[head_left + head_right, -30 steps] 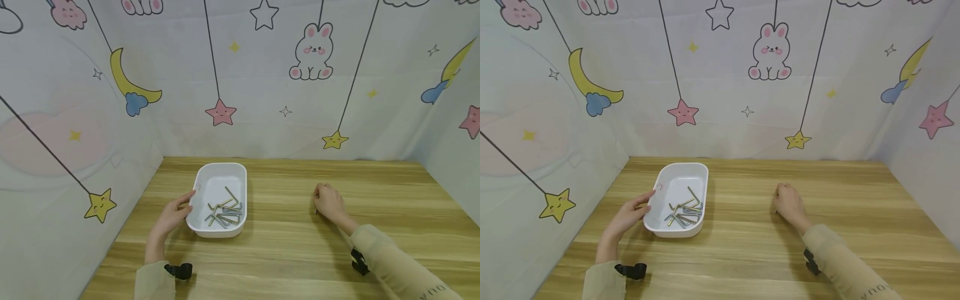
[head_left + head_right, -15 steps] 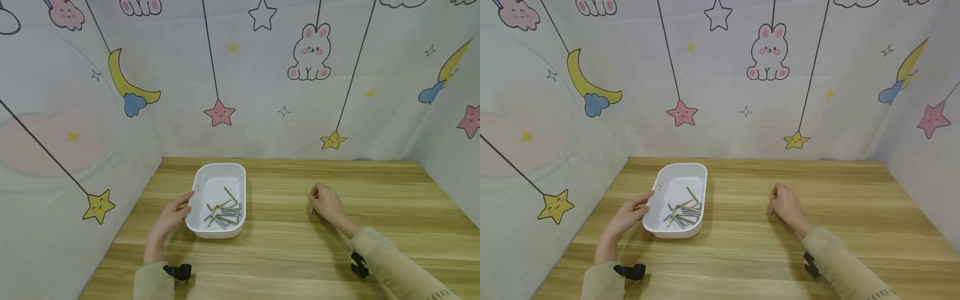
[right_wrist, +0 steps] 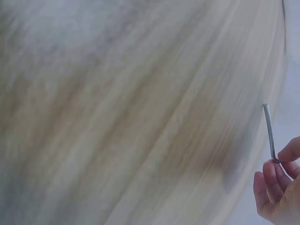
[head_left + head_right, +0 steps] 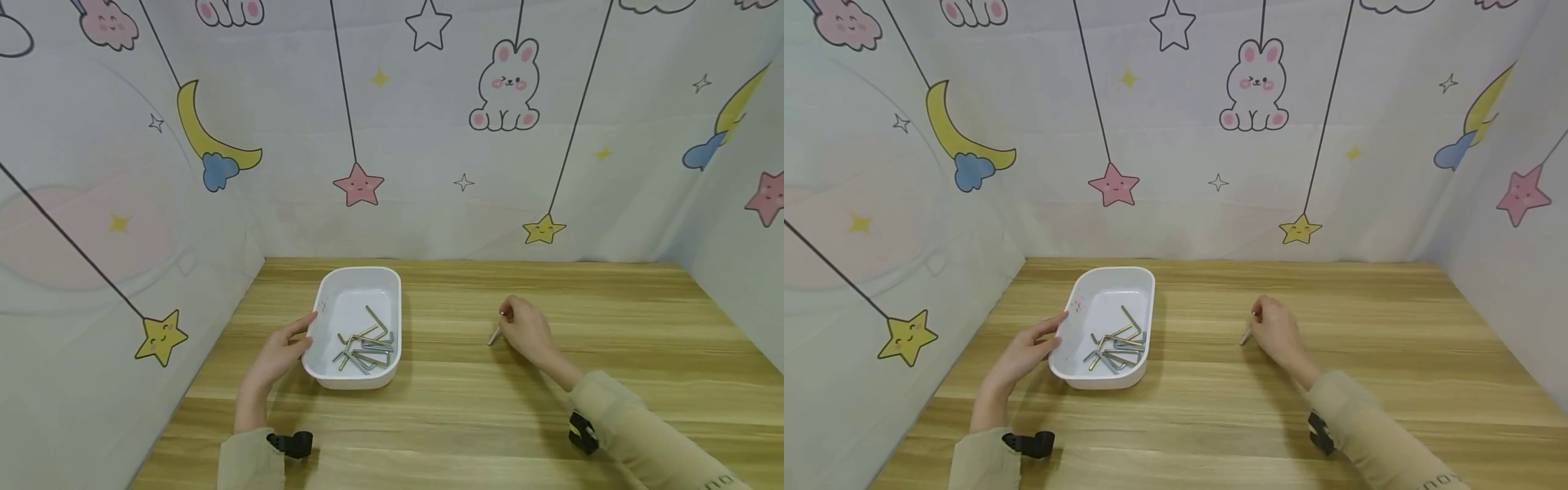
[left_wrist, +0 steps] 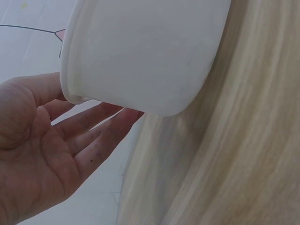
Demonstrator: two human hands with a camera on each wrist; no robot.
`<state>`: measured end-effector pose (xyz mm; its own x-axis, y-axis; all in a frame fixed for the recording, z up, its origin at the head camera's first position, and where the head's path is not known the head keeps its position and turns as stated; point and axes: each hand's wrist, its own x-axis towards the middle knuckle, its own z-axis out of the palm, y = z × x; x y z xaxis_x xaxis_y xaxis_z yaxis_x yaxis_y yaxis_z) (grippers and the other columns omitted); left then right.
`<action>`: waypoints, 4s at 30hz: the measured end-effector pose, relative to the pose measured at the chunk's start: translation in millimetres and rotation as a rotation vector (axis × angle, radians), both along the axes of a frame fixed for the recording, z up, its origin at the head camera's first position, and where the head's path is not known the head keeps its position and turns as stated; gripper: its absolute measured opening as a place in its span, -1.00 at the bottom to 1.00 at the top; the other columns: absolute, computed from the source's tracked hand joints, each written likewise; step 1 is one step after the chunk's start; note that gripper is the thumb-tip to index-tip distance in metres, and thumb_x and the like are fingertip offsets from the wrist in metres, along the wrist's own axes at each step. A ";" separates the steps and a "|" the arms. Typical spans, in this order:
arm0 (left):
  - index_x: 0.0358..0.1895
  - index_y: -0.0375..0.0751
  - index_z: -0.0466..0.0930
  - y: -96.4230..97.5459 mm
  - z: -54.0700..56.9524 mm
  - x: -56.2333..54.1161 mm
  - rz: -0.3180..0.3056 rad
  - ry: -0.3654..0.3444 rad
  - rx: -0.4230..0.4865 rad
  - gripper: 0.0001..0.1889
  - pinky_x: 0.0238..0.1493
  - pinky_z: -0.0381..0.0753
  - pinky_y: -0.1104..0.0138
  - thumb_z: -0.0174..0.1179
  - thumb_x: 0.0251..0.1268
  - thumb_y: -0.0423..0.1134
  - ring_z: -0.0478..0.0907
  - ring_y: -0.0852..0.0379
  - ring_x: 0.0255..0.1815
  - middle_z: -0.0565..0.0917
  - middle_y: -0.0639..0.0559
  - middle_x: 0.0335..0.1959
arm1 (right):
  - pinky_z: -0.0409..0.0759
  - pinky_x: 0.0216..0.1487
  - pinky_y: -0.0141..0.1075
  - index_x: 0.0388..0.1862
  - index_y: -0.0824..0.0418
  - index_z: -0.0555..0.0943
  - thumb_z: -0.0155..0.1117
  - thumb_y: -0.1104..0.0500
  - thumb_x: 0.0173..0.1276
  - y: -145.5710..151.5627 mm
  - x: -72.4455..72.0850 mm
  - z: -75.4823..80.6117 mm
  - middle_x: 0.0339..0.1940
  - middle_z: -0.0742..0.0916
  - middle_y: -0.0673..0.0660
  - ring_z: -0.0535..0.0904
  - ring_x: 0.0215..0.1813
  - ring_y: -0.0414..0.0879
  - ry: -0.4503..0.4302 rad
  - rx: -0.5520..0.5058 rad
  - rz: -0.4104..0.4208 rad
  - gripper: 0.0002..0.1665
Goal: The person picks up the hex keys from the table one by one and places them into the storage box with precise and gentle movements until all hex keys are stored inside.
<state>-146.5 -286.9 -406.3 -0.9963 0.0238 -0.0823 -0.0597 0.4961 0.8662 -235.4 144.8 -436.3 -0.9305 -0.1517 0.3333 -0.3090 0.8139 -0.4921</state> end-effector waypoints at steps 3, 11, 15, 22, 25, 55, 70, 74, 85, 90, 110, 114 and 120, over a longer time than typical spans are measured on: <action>0.46 -0.19 0.20 0.1 0.1 0.1 0.000 -0.004 -0.003 -0.47 0.11 0.58 0.08 -0.05 0.44 -0.35 0.44 -0.29 0.25 0.27 -0.39 0.41 | 0.47 -0.35 -0.23 -0.34 0.31 0.57 0.19 0.39 0.09 -3.7 1.5 1.5 -0.45 0.65 0.17 0.54 -0.37 -0.04 0.011 -0.012 0.007 -0.88; 0.46 -0.19 0.20 0.2 0.2 -0.3 0.000 -0.011 -0.008 -0.46 0.09 0.59 0.10 -0.05 0.44 -0.36 0.44 -0.30 0.25 0.27 -0.39 0.41 | 0.51 -0.30 -0.21 -0.33 0.28 0.59 0.20 0.38 0.10 -14.8 3.5 2.9 -0.41 0.69 0.17 0.57 -0.34 -0.04 0.015 -0.027 0.014 -0.87; 0.46 -0.18 0.20 -0.5 -0.5 -0.6 0.003 -0.014 -0.019 -0.46 0.08 0.59 0.11 -0.05 0.44 -0.35 0.45 -0.29 0.24 0.27 -0.38 0.42 | 0.53 -0.30 -0.20 -0.32 0.28 0.59 0.19 0.38 0.12 -21.7 3.9 4.7 -0.39 0.69 0.18 0.58 -0.33 -0.03 0.009 -0.033 0.036 -0.88; 0.46 -0.16 0.21 -0.6 -0.8 -0.9 0.005 -0.007 -0.024 -0.47 0.13 0.57 0.06 -0.04 0.44 -0.33 0.43 -0.30 0.27 0.28 -0.37 0.42 | 0.58 -0.28 -0.18 -0.29 0.29 0.61 0.21 0.37 0.16 -35.1 6.0 9.1 -0.36 0.71 0.18 0.60 -0.30 -0.03 0.004 -0.052 0.061 -0.88; 0.46 -0.14 0.21 -0.4 -0.4 -1.0 0.004 -0.008 -0.025 -0.47 0.13 0.57 0.07 -0.04 0.44 -0.33 0.42 -0.30 0.28 0.27 -0.36 0.42 | 0.60 -0.26 -0.17 -0.27 0.29 0.62 0.22 0.35 0.19 -41.5 7.8 11.0 -0.34 0.71 0.17 0.62 -0.29 -0.03 -0.009 -0.058 0.067 -0.87; 0.46 -0.15 0.20 0.4 0.4 -1.0 0.005 -0.018 -0.008 -0.47 0.10 0.58 0.09 -0.04 0.45 -0.33 0.45 -0.28 0.25 0.26 -0.36 0.43 | 0.58 -0.22 -0.21 -0.28 0.24 0.66 0.22 0.30 0.22 -97.1 27.4 39.6 -0.37 0.73 0.10 0.61 -0.28 -0.07 -0.014 -0.166 0.135 -0.88; 0.46 -0.16 0.20 -0.4 0.2 -0.1 0.003 -0.014 -0.015 -0.47 0.09 0.59 0.10 -0.04 0.45 -0.33 0.45 -0.29 0.25 0.26 -0.36 0.43 | 0.57 -0.25 -0.29 -0.30 0.20 0.66 0.21 0.26 0.23 -116.2 36.1 53.8 -0.39 0.72 0.06 0.61 -0.31 -0.09 -0.004 -0.178 0.176 -0.89; 0.46 -0.17 0.20 -0.4 -0.2 -0.1 0.003 -0.019 -0.002 -0.47 0.09 0.60 0.10 -0.05 0.45 -0.33 0.45 -0.28 0.25 0.25 -0.36 0.43 | 0.57 -0.26 -0.31 -0.32 0.20 0.66 0.20 0.26 0.22 -124.2 38.2 58.0 -0.41 0.72 0.05 0.61 -0.32 -0.09 -0.004 -0.186 0.198 -0.89; 0.46 -0.20 0.20 -1.3 -1.1 -0.5 -0.005 0.001 0.013 -0.46 0.04 0.62 0.13 -0.05 0.44 -0.35 0.48 -0.29 0.23 0.28 -0.38 0.41 | 0.53 -0.29 -0.35 -0.38 0.14 0.64 0.22 0.25 0.22 -146.3 38.9 60.4 -0.47 0.70 0.02 0.62 -0.35 -0.07 0.015 -0.190 0.244 -0.94; 0.46 -0.19 0.20 -1.2 -1.3 -1.5 -0.002 0.000 -0.005 -0.47 0.06 0.61 0.12 -0.04 0.44 -0.34 0.47 -0.28 0.23 0.30 -0.39 0.40 | 0.51 -0.30 -0.37 -0.40 0.11 0.64 0.23 0.24 0.18 -155.1 37.9 59.3 -0.49 0.69 -0.01 0.58 -0.37 -0.15 0.006 -0.167 0.251 -0.94; 0.46 -0.19 0.20 0.6 -1.7 -2.2 0.001 0.000 -0.002 -0.47 0.11 0.59 0.08 -0.06 0.45 -0.35 0.45 -0.31 0.26 0.28 -0.39 0.40 | 0.48 -0.23 -0.26 -0.38 0.16 0.65 0.32 0.23 0.16 -181.5 26.4 42.6 -0.43 0.71 0.03 0.55 -0.33 -0.12 0.131 0.067 0.338 -0.96; 0.46 -0.21 0.19 -0.7 -0.8 -1.0 -0.001 -0.004 0.009 -0.47 0.08 0.61 0.11 -0.06 0.44 -0.35 0.45 -0.32 0.25 0.28 -0.40 0.40 | 0.37 -0.26 -0.27 -0.38 0.15 0.63 0.30 0.21 0.19 -186.3 27.7 38.4 -0.43 0.71 0.03 0.50 -0.34 -0.11 0.093 0.062 0.332 -0.96; 0.46 -0.22 0.19 -0.4 -0.6 -0.2 -0.002 -0.002 0.012 -0.46 0.08 0.61 0.09 -0.05 0.44 -0.36 0.45 -0.32 0.25 0.28 -0.42 0.39 | 0.32 -0.20 -0.25 -0.36 0.11 0.61 0.31 0.20 0.21 -190.1 29.5 32.5 -0.38 0.71 -0.01 0.47 -0.29 -0.13 0.068 0.070 0.293 -0.97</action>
<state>-146.7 -287.3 -406.9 -0.9961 0.0269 -0.0841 -0.0605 0.4861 0.8718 -206.0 -45.3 -403.8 -0.8194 -0.4356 0.3725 -0.5662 0.7164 -0.4077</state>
